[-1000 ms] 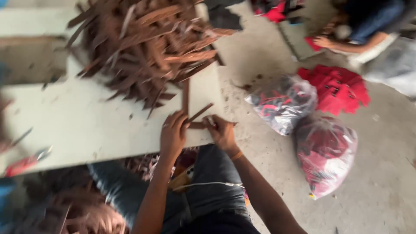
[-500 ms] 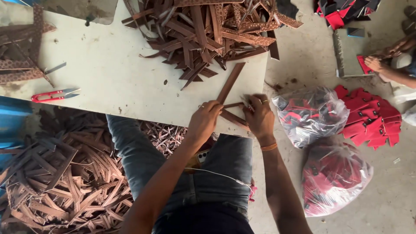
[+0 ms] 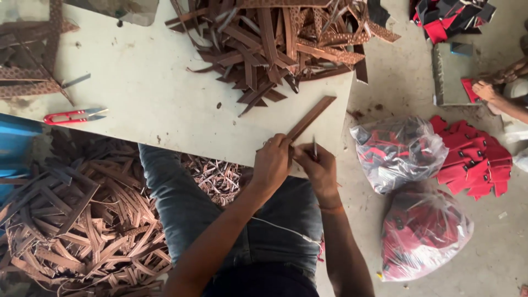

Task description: Trimming or cutting excess material from leather strips for shoe manufacturing.

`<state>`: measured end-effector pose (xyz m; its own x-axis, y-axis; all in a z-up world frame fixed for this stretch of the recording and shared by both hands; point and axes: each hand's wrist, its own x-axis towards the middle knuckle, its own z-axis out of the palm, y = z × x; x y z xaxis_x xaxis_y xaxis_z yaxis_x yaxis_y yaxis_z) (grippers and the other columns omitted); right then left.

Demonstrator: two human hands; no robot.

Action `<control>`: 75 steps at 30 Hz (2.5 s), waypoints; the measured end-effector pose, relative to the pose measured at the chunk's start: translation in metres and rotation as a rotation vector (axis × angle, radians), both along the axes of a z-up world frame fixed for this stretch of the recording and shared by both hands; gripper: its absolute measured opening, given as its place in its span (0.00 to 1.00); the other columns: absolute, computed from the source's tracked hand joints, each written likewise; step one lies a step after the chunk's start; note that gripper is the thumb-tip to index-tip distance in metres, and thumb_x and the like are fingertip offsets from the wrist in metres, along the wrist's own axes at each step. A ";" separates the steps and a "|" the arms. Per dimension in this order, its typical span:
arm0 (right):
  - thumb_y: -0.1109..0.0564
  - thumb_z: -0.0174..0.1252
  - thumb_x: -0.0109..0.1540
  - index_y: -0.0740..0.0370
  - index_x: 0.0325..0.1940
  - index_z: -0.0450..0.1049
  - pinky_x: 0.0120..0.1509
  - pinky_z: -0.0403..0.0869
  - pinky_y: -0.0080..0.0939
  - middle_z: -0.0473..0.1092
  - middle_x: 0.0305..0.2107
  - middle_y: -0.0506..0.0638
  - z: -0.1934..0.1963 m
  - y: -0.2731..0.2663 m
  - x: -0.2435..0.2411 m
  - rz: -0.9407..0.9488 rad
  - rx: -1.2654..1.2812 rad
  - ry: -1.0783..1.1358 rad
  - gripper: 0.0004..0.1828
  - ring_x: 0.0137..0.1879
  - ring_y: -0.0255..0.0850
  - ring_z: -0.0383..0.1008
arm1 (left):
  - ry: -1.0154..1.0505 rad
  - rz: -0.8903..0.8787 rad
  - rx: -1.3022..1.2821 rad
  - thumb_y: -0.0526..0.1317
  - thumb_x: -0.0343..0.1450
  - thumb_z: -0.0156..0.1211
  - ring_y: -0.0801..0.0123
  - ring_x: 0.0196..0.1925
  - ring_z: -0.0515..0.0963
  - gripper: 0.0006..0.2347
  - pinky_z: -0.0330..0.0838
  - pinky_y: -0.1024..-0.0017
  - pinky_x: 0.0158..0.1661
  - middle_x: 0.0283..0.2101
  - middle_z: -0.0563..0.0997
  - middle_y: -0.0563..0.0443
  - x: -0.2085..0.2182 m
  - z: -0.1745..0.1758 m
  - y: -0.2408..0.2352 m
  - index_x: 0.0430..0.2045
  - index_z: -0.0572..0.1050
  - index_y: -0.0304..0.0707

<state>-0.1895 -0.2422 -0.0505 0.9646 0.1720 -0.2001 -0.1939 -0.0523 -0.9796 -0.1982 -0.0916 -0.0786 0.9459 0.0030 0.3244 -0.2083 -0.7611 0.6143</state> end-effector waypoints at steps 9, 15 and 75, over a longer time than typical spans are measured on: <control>0.55 0.64 0.65 0.62 0.56 0.78 0.34 0.72 0.37 0.77 0.33 0.55 0.043 -0.006 -0.008 0.039 -0.655 -0.556 0.16 0.31 0.40 0.74 | 0.278 -0.054 -0.257 0.37 0.74 0.59 0.51 0.33 0.83 0.06 0.78 0.59 0.37 0.39 0.82 0.42 0.020 0.016 0.023 0.33 0.80 0.33; 0.56 0.65 0.64 0.59 0.47 0.80 0.30 0.73 0.43 0.76 0.28 0.53 0.040 0.000 -0.005 0.061 -0.834 -0.744 0.09 0.28 0.45 0.77 | 0.222 -0.084 -0.195 0.37 0.74 0.58 0.48 0.32 0.82 0.07 0.76 0.56 0.35 0.38 0.81 0.41 0.019 -0.001 0.019 0.32 0.80 0.31; 0.52 0.65 0.64 0.58 0.41 0.77 0.27 0.69 0.47 0.73 0.21 0.51 0.043 0.004 0.011 0.217 -0.976 -0.788 0.09 0.24 0.49 0.74 | 0.221 -0.029 -0.438 0.35 0.76 0.55 0.52 0.36 0.85 0.05 0.79 0.61 0.38 0.38 0.83 0.40 0.012 0.009 0.033 0.36 0.77 0.32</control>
<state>-0.1789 -0.2378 -0.0072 0.8502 0.4458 0.2800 0.5236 -0.7713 -0.3618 -0.1860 -0.0585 -0.0697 0.9937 0.0670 0.0898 -0.0539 -0.4168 0.9074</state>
